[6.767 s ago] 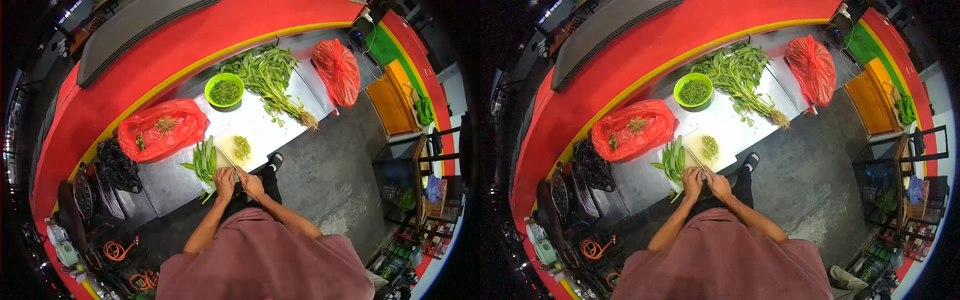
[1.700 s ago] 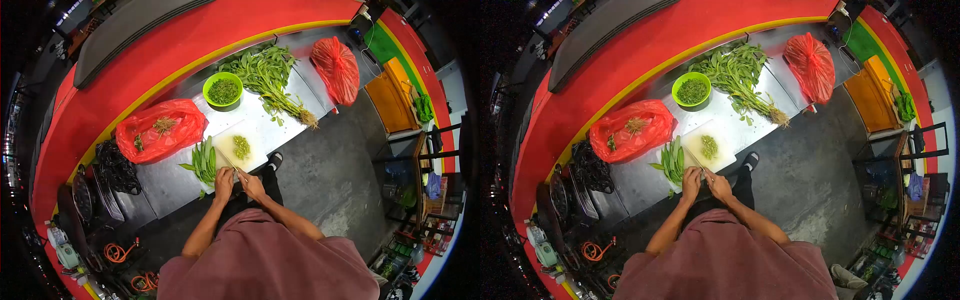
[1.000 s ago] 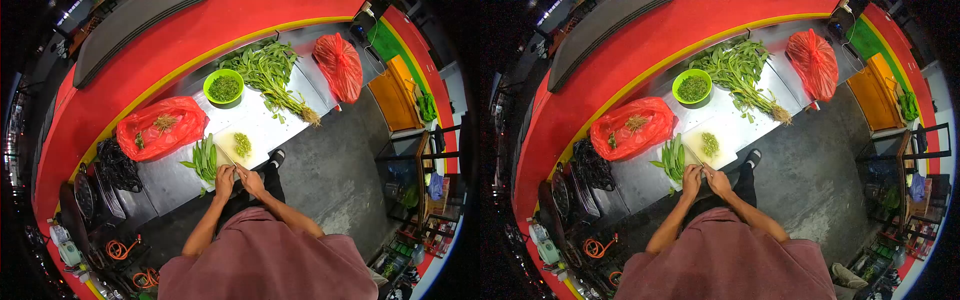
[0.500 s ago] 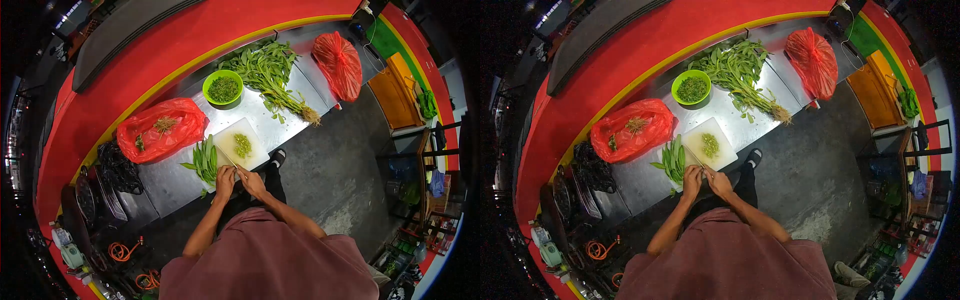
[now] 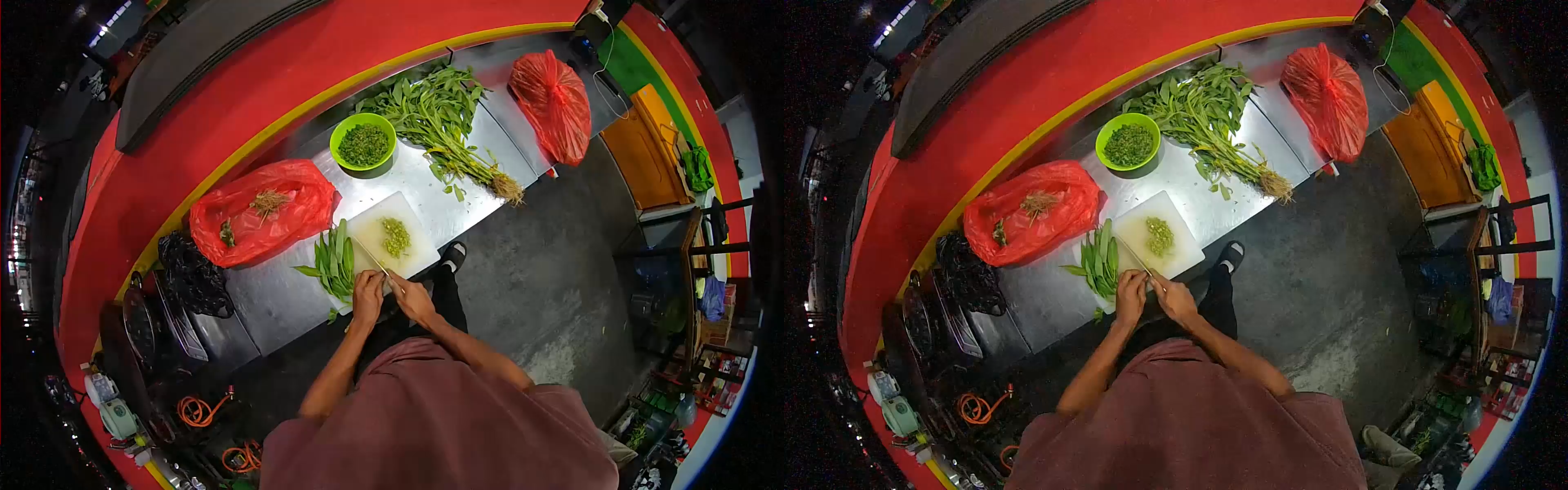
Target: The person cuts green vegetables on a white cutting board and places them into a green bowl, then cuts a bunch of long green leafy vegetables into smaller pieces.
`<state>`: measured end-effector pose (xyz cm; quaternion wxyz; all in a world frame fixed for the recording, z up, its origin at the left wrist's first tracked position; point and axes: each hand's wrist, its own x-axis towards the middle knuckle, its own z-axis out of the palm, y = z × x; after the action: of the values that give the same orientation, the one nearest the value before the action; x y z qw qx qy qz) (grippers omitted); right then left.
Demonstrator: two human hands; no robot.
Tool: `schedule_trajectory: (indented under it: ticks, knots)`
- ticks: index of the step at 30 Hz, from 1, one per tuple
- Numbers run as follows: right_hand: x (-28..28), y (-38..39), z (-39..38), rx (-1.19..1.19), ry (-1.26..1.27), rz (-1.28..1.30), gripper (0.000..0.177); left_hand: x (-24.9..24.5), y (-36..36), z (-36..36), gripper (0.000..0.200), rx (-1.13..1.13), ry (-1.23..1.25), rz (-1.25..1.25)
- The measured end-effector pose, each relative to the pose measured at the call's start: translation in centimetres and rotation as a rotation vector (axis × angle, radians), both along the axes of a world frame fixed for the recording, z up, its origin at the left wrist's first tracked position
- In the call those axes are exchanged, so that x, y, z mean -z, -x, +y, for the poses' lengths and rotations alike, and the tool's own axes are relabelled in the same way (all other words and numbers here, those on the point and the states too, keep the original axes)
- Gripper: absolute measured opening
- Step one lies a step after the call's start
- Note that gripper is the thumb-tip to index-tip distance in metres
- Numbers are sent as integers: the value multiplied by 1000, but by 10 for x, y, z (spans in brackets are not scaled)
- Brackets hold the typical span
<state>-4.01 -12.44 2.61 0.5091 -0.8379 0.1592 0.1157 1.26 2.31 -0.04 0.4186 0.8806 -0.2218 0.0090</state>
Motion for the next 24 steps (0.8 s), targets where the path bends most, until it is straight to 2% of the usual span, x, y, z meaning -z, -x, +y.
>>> schedule_trajectory:
  ticks: [19, 21, 24]
  knots:
    - [11, -3, 1, -2, 69, -70, 42, -6, -4, -1, 17, 30, -23, 22]
    - [11, -8, 2, -38, 105, -46, 42, -6, -2, 0, 17, 8, -21, -50]
    - [6, -2, 3, 23, 17, -99, 43, -5, -2, -1, 18, 2, -23, -6]
